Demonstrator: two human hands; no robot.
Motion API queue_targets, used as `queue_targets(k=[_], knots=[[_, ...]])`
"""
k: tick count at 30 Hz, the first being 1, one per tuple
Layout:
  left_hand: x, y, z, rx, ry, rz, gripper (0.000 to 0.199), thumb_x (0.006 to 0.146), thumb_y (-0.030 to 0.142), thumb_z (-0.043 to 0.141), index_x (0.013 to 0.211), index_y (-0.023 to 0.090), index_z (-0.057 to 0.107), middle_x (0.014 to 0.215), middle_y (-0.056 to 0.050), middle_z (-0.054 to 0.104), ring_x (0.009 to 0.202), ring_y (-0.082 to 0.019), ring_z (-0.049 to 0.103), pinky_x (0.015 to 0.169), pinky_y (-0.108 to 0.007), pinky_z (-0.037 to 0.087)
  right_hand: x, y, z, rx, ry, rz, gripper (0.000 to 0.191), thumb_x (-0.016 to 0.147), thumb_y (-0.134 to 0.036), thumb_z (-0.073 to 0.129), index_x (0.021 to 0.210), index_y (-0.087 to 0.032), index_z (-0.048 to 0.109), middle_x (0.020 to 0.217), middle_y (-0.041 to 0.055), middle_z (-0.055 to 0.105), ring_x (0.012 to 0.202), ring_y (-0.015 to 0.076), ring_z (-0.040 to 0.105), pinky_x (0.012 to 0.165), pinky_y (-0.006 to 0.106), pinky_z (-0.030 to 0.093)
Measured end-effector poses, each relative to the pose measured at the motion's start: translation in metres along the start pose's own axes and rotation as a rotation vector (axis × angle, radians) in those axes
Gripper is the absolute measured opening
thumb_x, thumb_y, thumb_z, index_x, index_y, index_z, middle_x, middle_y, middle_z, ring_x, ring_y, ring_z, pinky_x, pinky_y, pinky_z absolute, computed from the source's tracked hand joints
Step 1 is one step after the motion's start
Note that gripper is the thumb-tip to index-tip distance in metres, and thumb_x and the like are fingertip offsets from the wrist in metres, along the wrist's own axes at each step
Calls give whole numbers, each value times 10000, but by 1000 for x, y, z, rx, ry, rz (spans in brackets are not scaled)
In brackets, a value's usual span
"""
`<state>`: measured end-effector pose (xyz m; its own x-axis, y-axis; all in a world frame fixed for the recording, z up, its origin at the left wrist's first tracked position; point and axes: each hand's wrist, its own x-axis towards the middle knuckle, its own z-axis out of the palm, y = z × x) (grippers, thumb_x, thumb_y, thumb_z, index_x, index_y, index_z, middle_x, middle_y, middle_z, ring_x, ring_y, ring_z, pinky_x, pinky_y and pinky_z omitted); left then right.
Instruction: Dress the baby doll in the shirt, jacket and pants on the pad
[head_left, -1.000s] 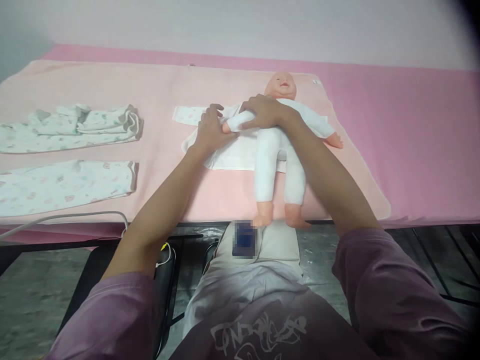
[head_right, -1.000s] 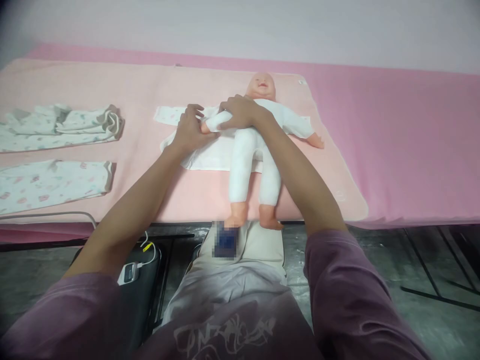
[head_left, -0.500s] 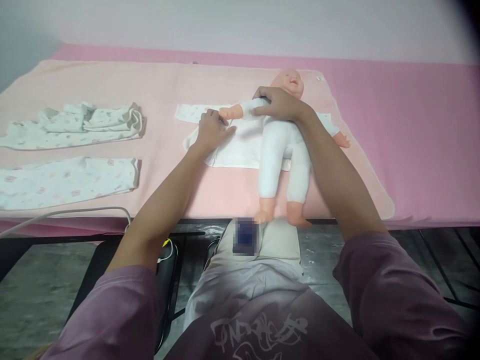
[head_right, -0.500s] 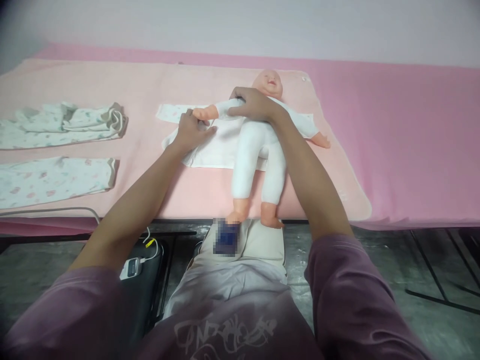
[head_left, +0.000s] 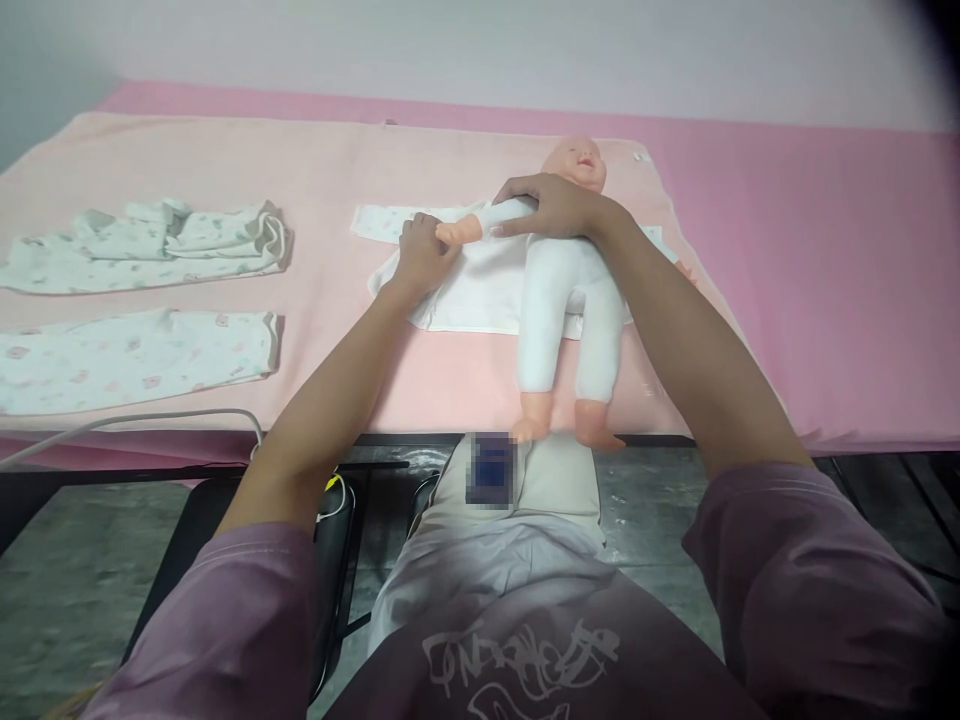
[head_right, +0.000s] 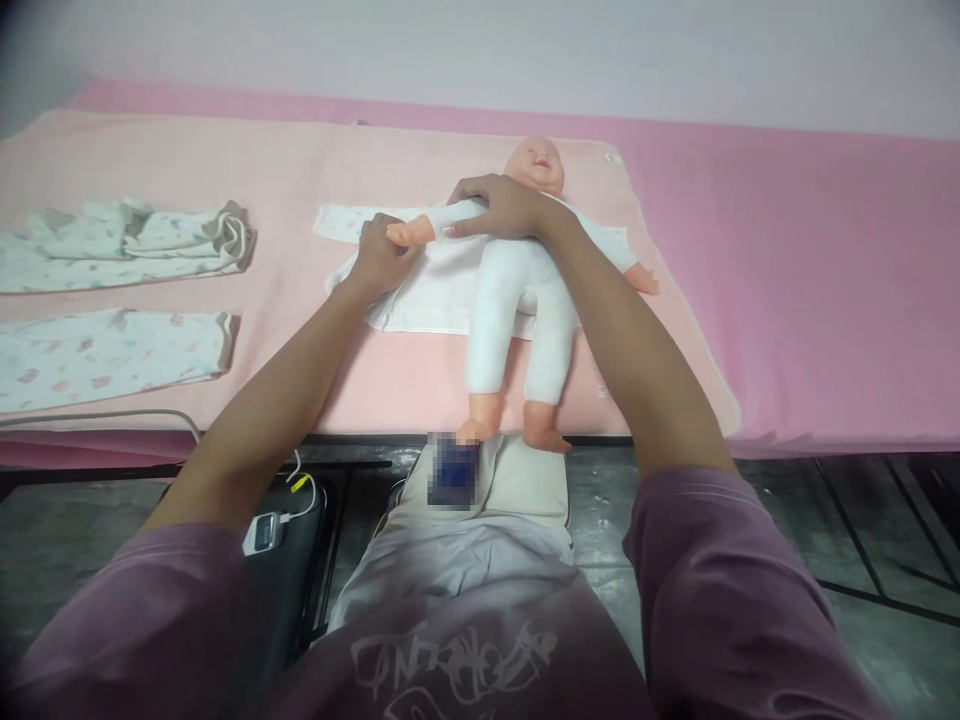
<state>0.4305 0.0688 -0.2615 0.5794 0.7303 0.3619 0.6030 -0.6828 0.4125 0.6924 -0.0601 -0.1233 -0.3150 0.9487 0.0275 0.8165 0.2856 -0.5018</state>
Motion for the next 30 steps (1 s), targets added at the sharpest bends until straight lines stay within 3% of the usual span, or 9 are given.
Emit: queue_targets(k=[3,7,12,15,18,22,25,27,30], knots=[[-3,8,-1,-126,151,-27,659,974,883,624,1119,240,615,1166,-166,653,1424,-457,542,1208,-715,393,0,-1,-1,-35,-10,43,813,851,-960,640,1430,-390,679,1502,16,723,1332,434,622,1083,612,542],[-6,18,-4,-191,173,23,588,922,728,794,1219,247,636,1229,-162,669,1488,-523,506,1257,-762,373,-1,-4,-2,-59,-36,116,847,850,-987,608,1464,-404,644,1567,-2,686,1392,419,586,1102,586,531],[-3,16,-5,-166,97,-54,453,1012,611,700,1262,235,666,1273,-192,683,1497,-522,499,1301,-809,305,3,-3,0,-22,-13,56,888,819,-998,650,1375,-306,661,1426,41,747,1303,312,579,1118,510,480],[-4,12,-8,-207,113,-99,519,1020,685,678,1303,250,656,1283,-191,695,1420,-487,589,1240,-783,414,8,-4,1,-72,-31,120,929,746,-1037,646,1334,-318,662,1256,68,785,1314,355,557,1092,548,456],[-4,7,-11,-291,157,-77,607,1035,809,600,1321,275,638,1201,-165,722,1294,-423,695,1163,-704,518,13,-6,-1,-153,-26,138,831,721,-1017,658,1221,-354,665,1236,56,775,1240,382,601,1040,573,517],[0,-1,-13,-341,175,-128,702,1032,907,460,1327,292,625,1214,-164,724,1211,-384,741,1108,-649,554,20,-4,-1,-242,-23,117,606,834,-865,692,1041,-302,610,1243,60,745,1069,298,650,930,497,582],[2,-3,-14,-347,165,-141,694,1054,896,423,1365,305,611,1250,-156,721,1188,-357,740,1080,-613,568,32,-3,4,-267,-26,129,571,895,-829,698,1002,-279,591,1203,62,734,1046,270,631,950,491,575],[0,1,-15,-333,172,-111,661,1073,869,425,1381,314,609,1267,-150,717,1209,-343,728,1079,-587,576,44,-6,11,-289,-22,154,596,930,-835,677,1048,-253,625,1212,83,733,1110,284,622,1018,517,557],[-5,11,-18,-288,204,-72,632,1070,850,474,1346,300,617,1314,-160,689,1330,-372,667,1134,-609,541,58,-16,20,-336,23,212,652,910,-846,675,1155,-242,697,1267,127,751,1274,405,606,1077,591,515]])
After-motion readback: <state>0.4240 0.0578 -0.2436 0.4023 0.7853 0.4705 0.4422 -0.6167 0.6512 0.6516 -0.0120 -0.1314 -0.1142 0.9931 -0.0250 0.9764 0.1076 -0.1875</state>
